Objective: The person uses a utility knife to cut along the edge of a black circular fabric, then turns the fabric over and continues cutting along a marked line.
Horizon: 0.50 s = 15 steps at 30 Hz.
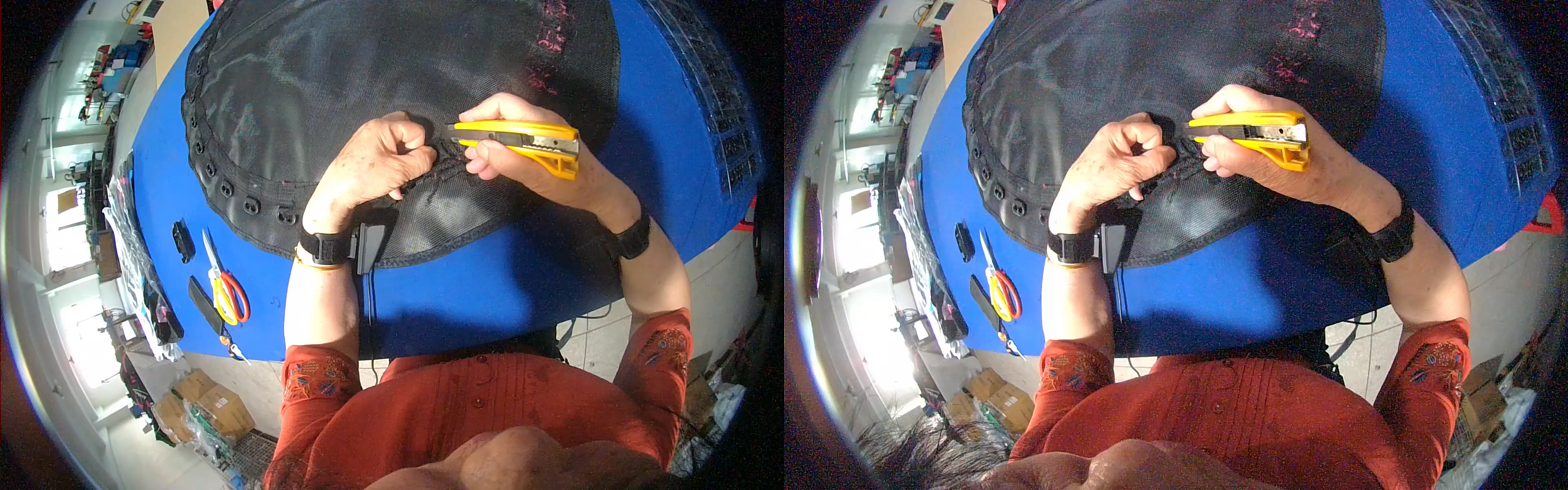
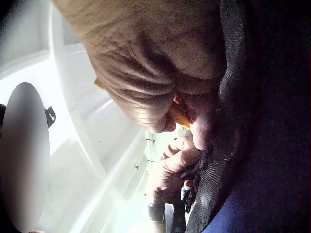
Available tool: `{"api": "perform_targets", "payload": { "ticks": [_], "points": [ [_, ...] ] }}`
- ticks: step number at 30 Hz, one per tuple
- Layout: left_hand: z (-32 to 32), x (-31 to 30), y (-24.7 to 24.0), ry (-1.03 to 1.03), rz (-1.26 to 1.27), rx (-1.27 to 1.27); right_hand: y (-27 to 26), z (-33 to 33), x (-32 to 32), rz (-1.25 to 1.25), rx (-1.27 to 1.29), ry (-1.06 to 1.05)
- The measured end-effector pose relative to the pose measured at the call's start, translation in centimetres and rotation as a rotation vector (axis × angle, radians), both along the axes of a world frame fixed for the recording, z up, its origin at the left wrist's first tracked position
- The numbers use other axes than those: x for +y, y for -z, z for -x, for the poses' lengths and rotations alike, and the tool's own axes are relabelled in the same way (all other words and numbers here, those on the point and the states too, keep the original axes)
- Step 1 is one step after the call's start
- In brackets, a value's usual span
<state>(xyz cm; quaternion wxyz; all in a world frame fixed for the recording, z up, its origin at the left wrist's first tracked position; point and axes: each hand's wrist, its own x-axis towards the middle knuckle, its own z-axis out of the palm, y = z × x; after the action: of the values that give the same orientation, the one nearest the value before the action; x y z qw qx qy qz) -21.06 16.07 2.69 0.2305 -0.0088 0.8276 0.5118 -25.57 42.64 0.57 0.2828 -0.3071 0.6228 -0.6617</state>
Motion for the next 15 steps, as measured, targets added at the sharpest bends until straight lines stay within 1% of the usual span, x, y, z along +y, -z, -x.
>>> {"api": "perform_targets", "payload": {
  "ticks": [7,13,15],
  "points": [
    [0.08,0.02,-0.04,0.011,-0.020,0.023,-0.69,0.25,0.20,-0.059,-0.059,-0.029],
    [0.03,0.01,-0.06,0.011,-0.006,0.028,-0.42,0.87,0.77,-0.062,0.033,-0.105],
    [0.03,-0.03,-0.06,0.013,-0.014,0.029,-0.77,0.71,0.85,-0.041,-0.047,-0.103]
  ]
}}
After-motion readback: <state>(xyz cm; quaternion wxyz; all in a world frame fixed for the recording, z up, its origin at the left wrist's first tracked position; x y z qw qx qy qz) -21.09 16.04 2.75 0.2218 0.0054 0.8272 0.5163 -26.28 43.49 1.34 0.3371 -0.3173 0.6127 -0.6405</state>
